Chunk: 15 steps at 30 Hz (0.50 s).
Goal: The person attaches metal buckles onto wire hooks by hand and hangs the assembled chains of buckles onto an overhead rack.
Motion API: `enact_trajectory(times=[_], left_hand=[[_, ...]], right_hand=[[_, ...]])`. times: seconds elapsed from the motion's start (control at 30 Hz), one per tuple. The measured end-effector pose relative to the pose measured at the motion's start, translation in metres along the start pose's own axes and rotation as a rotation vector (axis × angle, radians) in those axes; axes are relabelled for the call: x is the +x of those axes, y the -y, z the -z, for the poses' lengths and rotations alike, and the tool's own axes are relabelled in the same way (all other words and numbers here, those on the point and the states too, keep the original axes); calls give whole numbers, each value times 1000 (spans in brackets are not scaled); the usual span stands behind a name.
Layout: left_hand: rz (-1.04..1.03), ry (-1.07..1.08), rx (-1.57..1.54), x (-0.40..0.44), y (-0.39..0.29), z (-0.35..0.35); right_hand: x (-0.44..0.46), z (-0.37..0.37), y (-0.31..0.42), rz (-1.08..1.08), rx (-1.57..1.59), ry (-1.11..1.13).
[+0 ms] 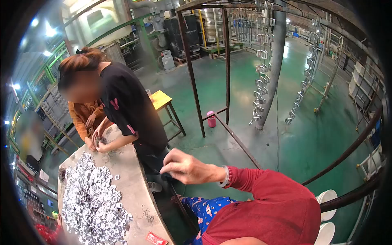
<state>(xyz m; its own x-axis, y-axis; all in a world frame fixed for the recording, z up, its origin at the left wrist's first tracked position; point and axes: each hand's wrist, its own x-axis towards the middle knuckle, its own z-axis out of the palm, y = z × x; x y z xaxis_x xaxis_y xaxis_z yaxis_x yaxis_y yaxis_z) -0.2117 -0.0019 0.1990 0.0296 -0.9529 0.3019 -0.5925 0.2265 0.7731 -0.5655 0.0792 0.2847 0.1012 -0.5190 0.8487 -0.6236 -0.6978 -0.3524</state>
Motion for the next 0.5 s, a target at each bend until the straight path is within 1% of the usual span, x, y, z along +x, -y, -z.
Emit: enact_trajectory(times=[0.07, 0.33, 0.43, 0.5], left_hand=[[61, -34, 58, 0, 24, 9], [276, -219, 298, 13, 106, 68], [306, -253, 374, 17, 142, 96], [309, -243, 429, 14, 172, 115]], right_hand=[[3, -9, 2, -11, 50, 21], [6, -7, -14, -40, -15, 28], [3, -8, -13, -72, 13, 35], [-1, -8, -8, -86, -32, 35]])
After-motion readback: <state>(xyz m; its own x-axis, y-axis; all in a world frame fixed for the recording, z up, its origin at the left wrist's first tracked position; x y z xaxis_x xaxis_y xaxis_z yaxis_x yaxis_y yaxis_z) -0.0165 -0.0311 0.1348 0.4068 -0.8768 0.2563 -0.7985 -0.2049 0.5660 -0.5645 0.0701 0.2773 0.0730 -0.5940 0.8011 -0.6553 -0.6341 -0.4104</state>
